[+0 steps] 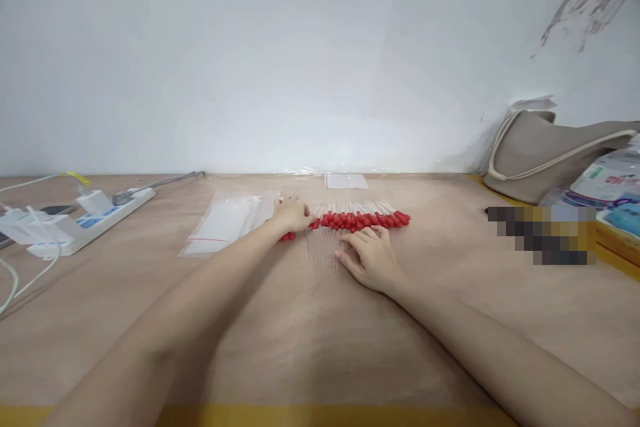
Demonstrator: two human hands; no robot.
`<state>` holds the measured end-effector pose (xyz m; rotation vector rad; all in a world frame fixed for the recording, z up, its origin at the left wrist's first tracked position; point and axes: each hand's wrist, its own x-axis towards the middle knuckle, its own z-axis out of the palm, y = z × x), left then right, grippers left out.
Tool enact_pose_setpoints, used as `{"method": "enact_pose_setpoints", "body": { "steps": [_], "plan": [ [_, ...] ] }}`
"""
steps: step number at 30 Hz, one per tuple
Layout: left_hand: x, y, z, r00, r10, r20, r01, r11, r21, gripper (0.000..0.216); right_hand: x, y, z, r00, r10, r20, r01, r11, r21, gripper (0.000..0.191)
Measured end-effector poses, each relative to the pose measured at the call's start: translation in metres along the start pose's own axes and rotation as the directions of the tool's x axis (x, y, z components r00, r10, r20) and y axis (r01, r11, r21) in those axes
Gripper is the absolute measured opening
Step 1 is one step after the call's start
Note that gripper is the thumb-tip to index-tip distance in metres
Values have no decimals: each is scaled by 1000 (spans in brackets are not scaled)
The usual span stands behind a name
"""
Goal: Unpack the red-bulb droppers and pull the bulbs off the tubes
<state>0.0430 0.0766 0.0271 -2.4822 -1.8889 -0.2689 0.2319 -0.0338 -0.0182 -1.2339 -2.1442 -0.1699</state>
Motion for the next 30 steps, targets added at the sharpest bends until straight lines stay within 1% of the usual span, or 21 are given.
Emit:
{"method": "enact_pose_setpoints", "body": {
  "steps": [4,7,9,12,14,16,17,19,20,21,23,25,28,30],
  "plan": [
    [14,7,1,991,-95,97,94,995,14,25,1,3,2,999,26,22,-26,999,33,30],
    [16,10,-3,983,-144,118,142,990,25,23,1,4,1,998,27,49,-28,999,35,31],
    [13,10,-9,987,-144,77,142,989,28,21,1,5,1,998,37,49,-39,999,39,31],
    [-4,5,-20,992,-108,-67,110,993,34,18,0,6,3,999,51,7,-51,998,44,32],
    [-23,-2,-24,986,-56,-159,62,997,33,19,0,8,6,995,72,-69,-68,996,59,37],
    [-48,-10,-19,976,35,-215,-33,999,16,19,1,11,7,977,114,-181,-100,991,89,47],
    [-61,-13,-13,951,153,-270,-162,987,-9,18,1,12,7,964,132,-229,-112,989,100,52],
    [-85,-19,1,868,307,-390,-357,932,-61,16,2,14,5,955,123,-270,-104,991,84,60],
    [-96,-20,9,817,357,-454,-434,898,-75,15,2,15,4,964,88,-252,-76,995,57,62],
    [-104,-21,16,784,387,-486,-487,868,-94,14,2,15,2,976,38,-214,-34,999,23,62],
    [-113,-21,26,748,411,-521,-539,835,-114,14,2,13,-1,990,-68,-121,64,997,-35,56],
    [-114,-19,30,731,426,-533,-561,820,-114,17,1,10,-3,986,-150,-66,146,987,-66,45],
    [-110,-15,28,679,489,-548,-616,785,-64,17,1,4,-3,973,-223,-58,218,973,-73,31],
    [-108,-14,26,631,529,-568,-651,759,-17,16,1,1,-2,968,-242,-59,239,969,-63,27]
  ]
}}
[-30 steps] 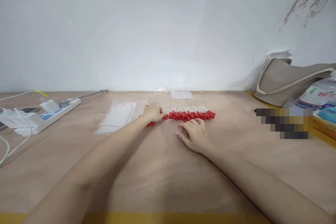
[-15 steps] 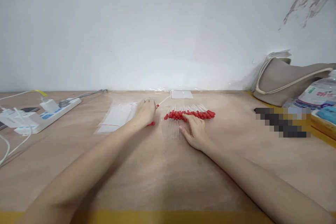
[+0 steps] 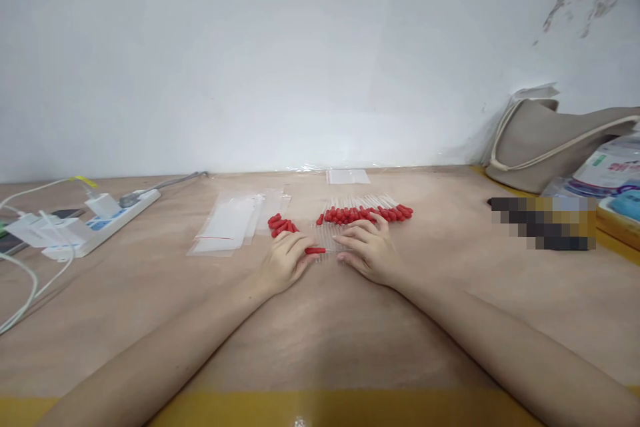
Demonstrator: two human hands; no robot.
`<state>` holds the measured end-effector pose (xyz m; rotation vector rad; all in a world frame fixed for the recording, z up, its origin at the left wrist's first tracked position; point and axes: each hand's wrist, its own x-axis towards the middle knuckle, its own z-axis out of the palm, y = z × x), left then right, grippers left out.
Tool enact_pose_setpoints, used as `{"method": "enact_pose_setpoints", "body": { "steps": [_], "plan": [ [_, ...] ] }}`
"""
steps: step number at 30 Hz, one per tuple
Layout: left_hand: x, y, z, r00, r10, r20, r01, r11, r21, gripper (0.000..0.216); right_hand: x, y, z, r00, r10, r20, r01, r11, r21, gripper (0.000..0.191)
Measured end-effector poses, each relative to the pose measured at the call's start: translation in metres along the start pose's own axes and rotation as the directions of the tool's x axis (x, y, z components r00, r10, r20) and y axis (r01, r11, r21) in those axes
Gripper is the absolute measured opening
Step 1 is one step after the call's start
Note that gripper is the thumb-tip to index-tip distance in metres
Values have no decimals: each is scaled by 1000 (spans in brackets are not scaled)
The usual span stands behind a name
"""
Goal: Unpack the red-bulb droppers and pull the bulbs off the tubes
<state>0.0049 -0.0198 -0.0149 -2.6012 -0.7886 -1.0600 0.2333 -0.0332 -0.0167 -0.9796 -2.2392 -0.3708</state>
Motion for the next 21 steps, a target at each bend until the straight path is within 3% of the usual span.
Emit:
{"method": "enact_pose_setpoints", "body": {
  "steps": [5,10,14,21],
  "plan": [
    [1,1,-2,998,50,-42,-49,999,23,14,1,-1,5,1000,-20,19,20,1000,14,25],
    [6,3,0,998,-9,65,7,1000,24,27,3,-3,8,999,-22,42,21,1000,18,25],
    [12,4,4,992,12,124,-17,999,37,17,5,-6,8,998,-37,45,35,999,38,26],
    [15,8,-4,969,12,246,-32,996,78,19,4,-9,2,990,-107,-89,106,994,-18,20]
  ]
}}
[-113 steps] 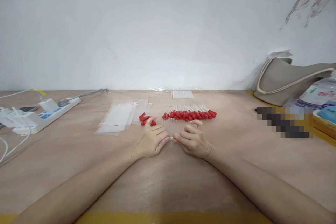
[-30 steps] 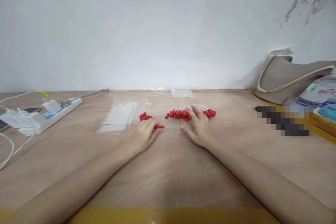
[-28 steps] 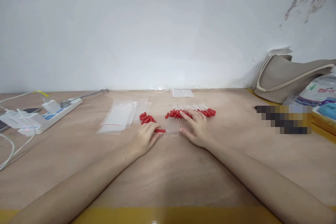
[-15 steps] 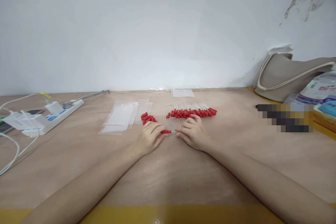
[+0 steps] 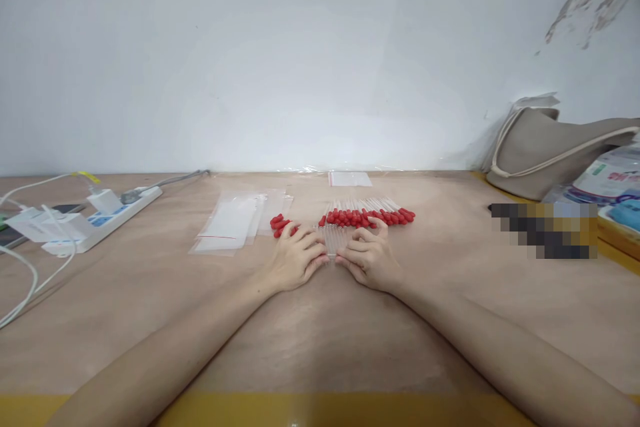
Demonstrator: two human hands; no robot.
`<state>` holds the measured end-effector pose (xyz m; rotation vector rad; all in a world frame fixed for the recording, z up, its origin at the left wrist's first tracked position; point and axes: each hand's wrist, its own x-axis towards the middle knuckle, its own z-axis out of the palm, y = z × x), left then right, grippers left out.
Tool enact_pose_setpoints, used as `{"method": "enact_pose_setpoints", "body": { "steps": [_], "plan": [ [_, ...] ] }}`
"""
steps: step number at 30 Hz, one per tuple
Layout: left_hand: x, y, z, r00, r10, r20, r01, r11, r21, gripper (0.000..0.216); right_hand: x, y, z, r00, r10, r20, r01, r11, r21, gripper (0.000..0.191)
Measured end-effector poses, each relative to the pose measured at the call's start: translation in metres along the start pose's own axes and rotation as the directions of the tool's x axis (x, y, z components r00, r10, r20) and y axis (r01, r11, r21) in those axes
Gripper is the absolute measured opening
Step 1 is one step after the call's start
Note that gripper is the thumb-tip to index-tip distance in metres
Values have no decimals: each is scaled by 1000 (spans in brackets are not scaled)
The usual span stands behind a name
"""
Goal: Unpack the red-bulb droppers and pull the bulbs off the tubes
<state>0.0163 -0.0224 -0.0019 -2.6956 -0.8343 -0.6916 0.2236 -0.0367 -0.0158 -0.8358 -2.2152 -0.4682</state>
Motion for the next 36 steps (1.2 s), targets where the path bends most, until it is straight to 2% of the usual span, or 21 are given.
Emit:
{"method": "enact_pose_setpoints", "body": {
  "steps": [5,10,12,15,18,21,24,25,29,36],
  "plan": [
    [-1,3,-3,1000,8,30,-8,1000,6,21,-3,0,2,991,-78,-111,69,994,-85,14],
    [-7,-3,-5,998,35,56,-35,999,-4,23,-9,5,1,979,-149,-142,128,981,-148,9],
    [-14,-8,-8,999,2,52,-2,1000,-8,25,-12,9,-2,979,-110,-172,84,984,-154,9],
    [-25,-15,-12,991,-128,24,129,990,-47,28,-15,13,-4,975,79,-206,-105,988,-116,9],
    [-27,-24,-19,951,-308,-14,300,933,-199,32,-15,15,-1,966,220,-135,-231,970,-70,13],
    [-21,-41,-26,852,-521,-45,478,810,-340,31,-16,17,4,938,339,-78,-346,933,-103,19],
    [-14,-69,-30,743,-670,-1,635,705,-315,33,-16,21,5,896,442,-27,-442,886,-141,19],
    [-11,-78,-29,721,-692,26,669,686,-284,33,-15,23,5,887,463,3,-457,877,-147,17],
    [0,-102,-20,709,-696,117,703,681,-204,37,-15,24,3,875,476,82,-463,876,-137,15],
    [12,-102,-9,715,-683,149,698,705,-123,14,-12,16,2,924,365,115,-360,931,-64,20]
  ]
}}
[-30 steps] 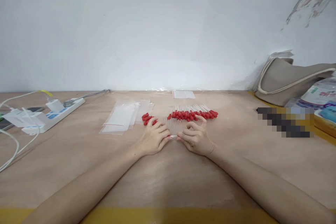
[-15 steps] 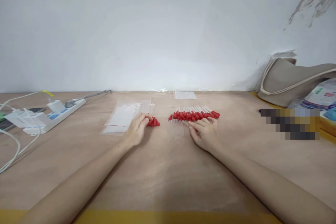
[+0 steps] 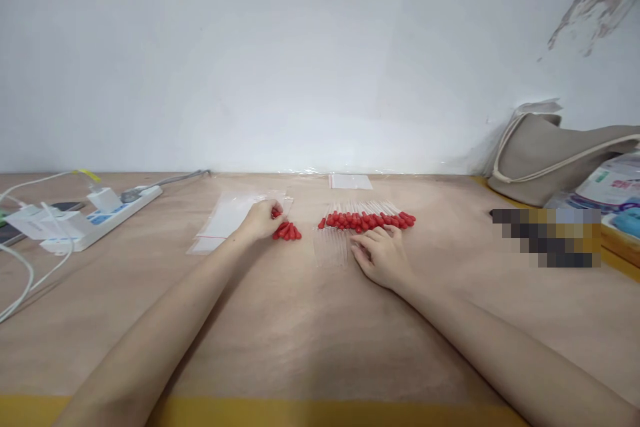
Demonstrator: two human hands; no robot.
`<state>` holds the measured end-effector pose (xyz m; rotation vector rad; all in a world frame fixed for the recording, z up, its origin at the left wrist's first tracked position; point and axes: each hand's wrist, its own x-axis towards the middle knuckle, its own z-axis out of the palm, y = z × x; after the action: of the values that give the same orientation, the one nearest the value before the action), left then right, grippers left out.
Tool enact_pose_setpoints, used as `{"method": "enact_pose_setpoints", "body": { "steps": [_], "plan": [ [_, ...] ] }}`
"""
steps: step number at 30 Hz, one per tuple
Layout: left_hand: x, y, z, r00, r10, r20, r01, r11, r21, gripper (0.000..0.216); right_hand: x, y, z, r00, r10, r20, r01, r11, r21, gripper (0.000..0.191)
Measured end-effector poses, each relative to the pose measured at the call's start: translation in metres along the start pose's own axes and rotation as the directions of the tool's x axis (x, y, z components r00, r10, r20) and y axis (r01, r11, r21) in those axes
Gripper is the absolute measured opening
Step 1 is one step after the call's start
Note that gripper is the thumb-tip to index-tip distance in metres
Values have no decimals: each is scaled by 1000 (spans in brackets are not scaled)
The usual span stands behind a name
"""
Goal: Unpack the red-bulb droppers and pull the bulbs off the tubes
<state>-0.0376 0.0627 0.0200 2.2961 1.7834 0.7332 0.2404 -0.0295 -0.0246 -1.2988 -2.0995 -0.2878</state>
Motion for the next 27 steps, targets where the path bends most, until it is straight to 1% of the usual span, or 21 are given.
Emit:
{"method": "enact_pose_setpoints", "body": {
  "steps": [4,7,11,14,17,19,21,24,27],
  "plan": [
    [-1,0,-3,1000,4,23,-5,999,36,27,1,-4,-3,998,-30,46,30,1000,6,22],
    [0,1,-9,1000,-4,-6,4,998,60,35,0,-5,-6,996,-46,79,45,999,11,24],
    [0,3,-14,998,4,-67,2,997,82,32,-1,-5,-11,989,-80,124,78,997,14,25],
    [1,10,-12,996,50,-79,-42,993,107,26,-1,-5,-12,986,-89,143,88,996,12,26],
    [2,27,-5,991,127,-43,-119,980,160,22,0,-5,-12,984,-98,151,98,995,9,29],
    [4,44,2,985,172,8,-169,959,226,21,0,-5,-12,982,-112,153,112,994,10,31],
    [8,60,11,980,191,64,-201,941,274,23,1,-5,-12,980,-122,155,123,992,9,35],
    [16,77,26,980,167,110,-193,938,288,25,1,-5,-12,977,-132,167,132,991,14,41],
    [24,83,39,986,105,127,-139,943,303,28,2,-5,-12,974,-136,181,132,991,30,46]
  ]
}}
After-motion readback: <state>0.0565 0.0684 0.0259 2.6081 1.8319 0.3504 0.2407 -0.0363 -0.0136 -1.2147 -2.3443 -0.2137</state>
